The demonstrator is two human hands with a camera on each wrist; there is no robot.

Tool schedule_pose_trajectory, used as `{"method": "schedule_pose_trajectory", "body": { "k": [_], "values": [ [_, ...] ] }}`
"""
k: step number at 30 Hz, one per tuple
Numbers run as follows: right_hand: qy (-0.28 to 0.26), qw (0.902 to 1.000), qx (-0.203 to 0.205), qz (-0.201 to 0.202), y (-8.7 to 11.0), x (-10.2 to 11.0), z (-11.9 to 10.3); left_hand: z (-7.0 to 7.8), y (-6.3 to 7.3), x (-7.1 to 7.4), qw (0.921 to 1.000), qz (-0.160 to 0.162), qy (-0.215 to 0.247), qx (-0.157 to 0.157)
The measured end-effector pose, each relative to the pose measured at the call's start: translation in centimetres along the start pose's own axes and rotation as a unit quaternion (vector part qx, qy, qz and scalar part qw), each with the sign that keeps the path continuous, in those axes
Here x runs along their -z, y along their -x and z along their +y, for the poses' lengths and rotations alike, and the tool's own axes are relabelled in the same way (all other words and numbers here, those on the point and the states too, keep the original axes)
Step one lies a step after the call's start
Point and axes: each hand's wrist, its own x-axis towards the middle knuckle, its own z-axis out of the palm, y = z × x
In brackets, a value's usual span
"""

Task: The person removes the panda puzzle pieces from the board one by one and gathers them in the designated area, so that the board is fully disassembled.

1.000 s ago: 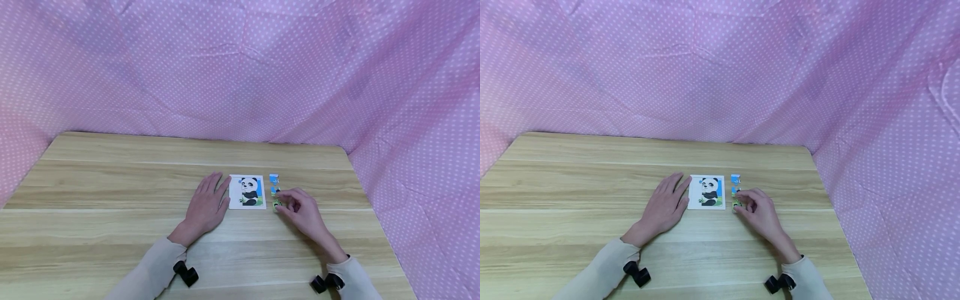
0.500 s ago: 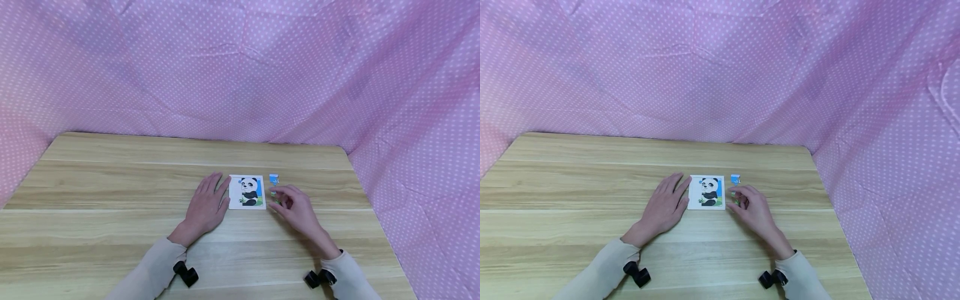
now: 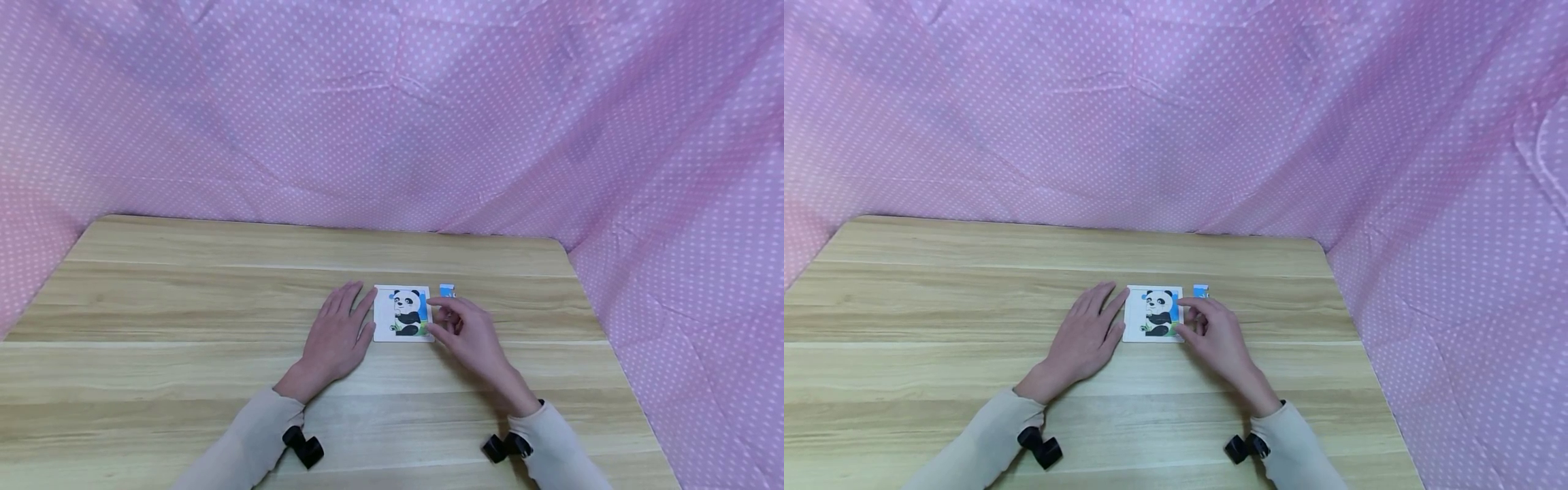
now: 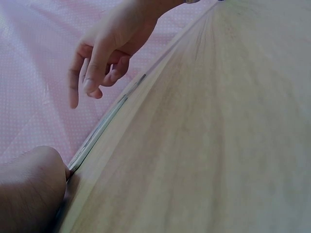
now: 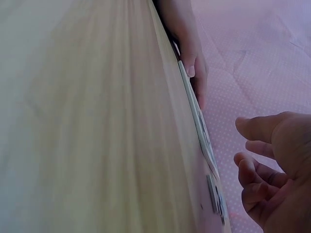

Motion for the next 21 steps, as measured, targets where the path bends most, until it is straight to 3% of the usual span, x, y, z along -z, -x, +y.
{"method": "schedule_pose_trajectory", "body": {
  "k": [7, 21],
  "values": [
    [-0.003, 0.9998, 0.019, 0.007, -0.8, -1.2, -0.5, -0.1, 0.1, -0.1, 1.0000, 0.000, 0.002, -0.001],
    [-0.014, 0.9999, -0.001, -0.003, -2.2, -2.3, -1.6, -0.2, 0.1, -0.2, 1.0000, -0.004, -0.004, -0.002]
  ]
}}
